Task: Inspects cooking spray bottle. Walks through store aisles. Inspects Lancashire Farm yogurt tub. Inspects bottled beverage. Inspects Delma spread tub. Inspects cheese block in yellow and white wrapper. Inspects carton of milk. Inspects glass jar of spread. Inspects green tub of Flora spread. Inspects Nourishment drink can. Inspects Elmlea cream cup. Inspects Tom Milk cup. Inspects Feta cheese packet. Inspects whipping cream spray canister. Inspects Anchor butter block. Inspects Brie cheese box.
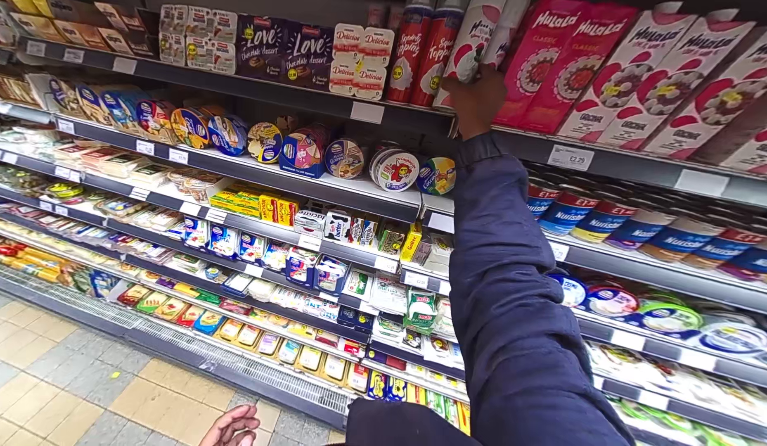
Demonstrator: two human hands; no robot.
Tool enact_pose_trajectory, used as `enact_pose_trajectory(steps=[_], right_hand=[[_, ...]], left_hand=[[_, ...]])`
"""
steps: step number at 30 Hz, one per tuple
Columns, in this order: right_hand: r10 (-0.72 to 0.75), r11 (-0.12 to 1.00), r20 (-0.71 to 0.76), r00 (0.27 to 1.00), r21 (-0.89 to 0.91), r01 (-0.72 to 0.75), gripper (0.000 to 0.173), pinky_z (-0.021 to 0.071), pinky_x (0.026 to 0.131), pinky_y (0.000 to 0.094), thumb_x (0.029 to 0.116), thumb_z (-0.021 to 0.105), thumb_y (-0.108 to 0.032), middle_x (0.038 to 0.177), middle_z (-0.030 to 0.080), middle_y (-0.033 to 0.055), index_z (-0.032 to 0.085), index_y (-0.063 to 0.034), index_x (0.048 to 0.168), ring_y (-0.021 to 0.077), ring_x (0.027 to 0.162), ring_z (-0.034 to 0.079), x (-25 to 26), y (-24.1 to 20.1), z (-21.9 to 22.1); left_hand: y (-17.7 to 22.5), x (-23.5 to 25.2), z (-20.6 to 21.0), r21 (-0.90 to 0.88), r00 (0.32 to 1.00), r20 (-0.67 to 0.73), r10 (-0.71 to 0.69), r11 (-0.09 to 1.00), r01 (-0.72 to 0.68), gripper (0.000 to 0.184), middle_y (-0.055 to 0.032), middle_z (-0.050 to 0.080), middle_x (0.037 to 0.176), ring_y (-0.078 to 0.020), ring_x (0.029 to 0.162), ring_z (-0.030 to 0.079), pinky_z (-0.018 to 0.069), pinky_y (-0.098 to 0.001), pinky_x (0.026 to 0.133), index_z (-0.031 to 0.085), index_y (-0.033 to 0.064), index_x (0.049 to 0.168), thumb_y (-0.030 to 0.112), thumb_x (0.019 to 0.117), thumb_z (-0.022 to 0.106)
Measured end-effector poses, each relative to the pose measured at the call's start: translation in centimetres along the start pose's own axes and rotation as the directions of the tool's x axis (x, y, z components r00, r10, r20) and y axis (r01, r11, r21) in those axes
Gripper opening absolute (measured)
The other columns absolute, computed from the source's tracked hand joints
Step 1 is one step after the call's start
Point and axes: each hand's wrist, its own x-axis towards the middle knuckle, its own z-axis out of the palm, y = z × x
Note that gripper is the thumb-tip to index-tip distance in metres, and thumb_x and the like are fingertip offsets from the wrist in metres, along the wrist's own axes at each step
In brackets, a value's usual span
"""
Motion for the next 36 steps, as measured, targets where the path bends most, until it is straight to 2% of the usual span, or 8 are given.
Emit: enact_pose_trajectory(steps=[5,9,13,18,22,28,31,36], right_hand=[[0.046,0.994,0.073,0.996,0.093,-0.052,0.066,0.0556,0.086,0.0503,0.07,0.088,-0.047,0.111,0.071,0.0121,0.07,-0.008,0.12,0.0258,0.1,0.068,-1.3,-1.3,-1.6],[0.057,0.967,0.138,0.989,0.237,-0.089,0.061,0.0599,0.078,0.0409,0.0723,0.089,-0.039,0.106,0.071,0.0104,0.069,-0.0067,0.12,0.0196,0.087,0.07,-3.1,-1.8,-3.0],[0.005,0.929,0.175,0.985,0.364,-0.069,0.062,0.0616,0.076,0.0386,0.0713,0.089,-0.033,0.104,0.071,0.0103,0.067,-0.0039,0.122,0.0189,0.087,0.071,-7.9,-1.7,-4.2],[-0.078,0.927,0.354,0.932,0.37,-0.063,0.063,0.0643,0.068,0.0372,0.0775,0.085,-0.032,0.103,0.073,0.0096,0.063,-0.0049,0.13,0.0173,0.08,0.073,-19.8,-2.6,-6.6],[-0.056,0.895,0.538,0.841,0.4,-0.196,0.075,0.0652,0.063,0.0395,0.0716,0.089,-0.032,0.108,0.072,0.0101,0.06,-0.0091,0.136,0.0189,0.078,0.073,-31.7,-2.4,-7.5],[-0.081,0.914,0.689,0.72,0.339,-0.222,0.077,0.0619,0.076,0.0312,0.0709,0.087,-0.043,0.115,0.068,0.0112,0.064,0.0,0.13,0.0137,0.093,0.07,-47.9,-0.9,-8.4],[-0.036,0.874,0.765,0.643,0.335,-0.351,0.078,0.0639,0.078,0.0328,0.0709,0.089,-0.04,0.118,0.068,0.0139,0.063,0.0037,0.129,0.0162,0.096,0.071,-54.3,-0.5,-9.7],[0.084,0.872,0.835,0.543,0.203,-0.446,0.082,0.0625,0.078,0.0323,0.07,0.089,-0.04,0.12,0.067,0.0148,0.061,0.0034,0.133,0.0161,0.097,0.07,-61.5,-0.9,-12.2]], left_hand=[[0.2,0.3,0.0,-0.034,0.999,0.035,0.003,0.999,-0.002,0.037,-0.0071,0.07,0.125,-0.0222,0.109,0.07,0.06,-0.0384,0.091,0.065,0.017,0.131,0.016,0.0944,0.072],[0.6,0.6,0.3,-0.029,0.997,0.073,-0.005,1.0,0.007,0.039,-0.0059,0.07,0.124,-0.0213,0.108,0.07,0.06,-0.0377,0.091,0.065,0.019,0.131,0.016,0.0936,0.072],[1.8,1.8,0.6,-0.021,0.992,0.118,0.034,0.999,-0.031,0.044,-0.006,0.07,0.125,-0.0222,0.107,0.071,0.0609,-0.0373,0.09,0.064,0.0217,0.134,0.019,0.092,0.075],[4.6,4.0,2.1,0.028,0.977,0.17,0.129,0.99,-0.135,0.049,-0.0091,0.068,0.127,-0.0265,0.106,0.071,0.0626,-0.0391,0.088,0.062,0.0244,0.136,0.027,0.0901,0.078],[6.7,5.2,3.3,-0.016,0.948,0.244,0.205,0.978,-0.208,0.053,-0.012,0.065,0.131,-0.0289,0.108,0.07,0.0632,-0.0395,0.088,0.06,0.0206,0.139,0.023,0.0894,0.079],[7.1,4.8,4.0,-0.077,0.908,0.347,0.233,0.972,-0.22,0.077,-0.0126,0.055,0.144,-0.0343,0.122,0.062,0.0609,-0.0507,0.094,0.044,0.0235,0.151,0.016,0.0852,0.083],[5.4,3.2,3.2,-0.088,0.901,0.377,0.214,0.977,-0.195,0.092,-0.0187,0.046,0.15,-0.0389,0.129,0.057,0.0592,-0.0559,0.096,0.033,0.0127,0.155,0.011,0.08,0.086],[3.3,-1.2,1.9,-0.052,0.927,0.353,0.128,0.992,-0.117,0.103,-0.0169,0.041,0.154,-0.0357,0.13,0.056,0.0608,-0.055,0.093,0.033,0.0132,0.156,0.01,0.0724,0.091]])
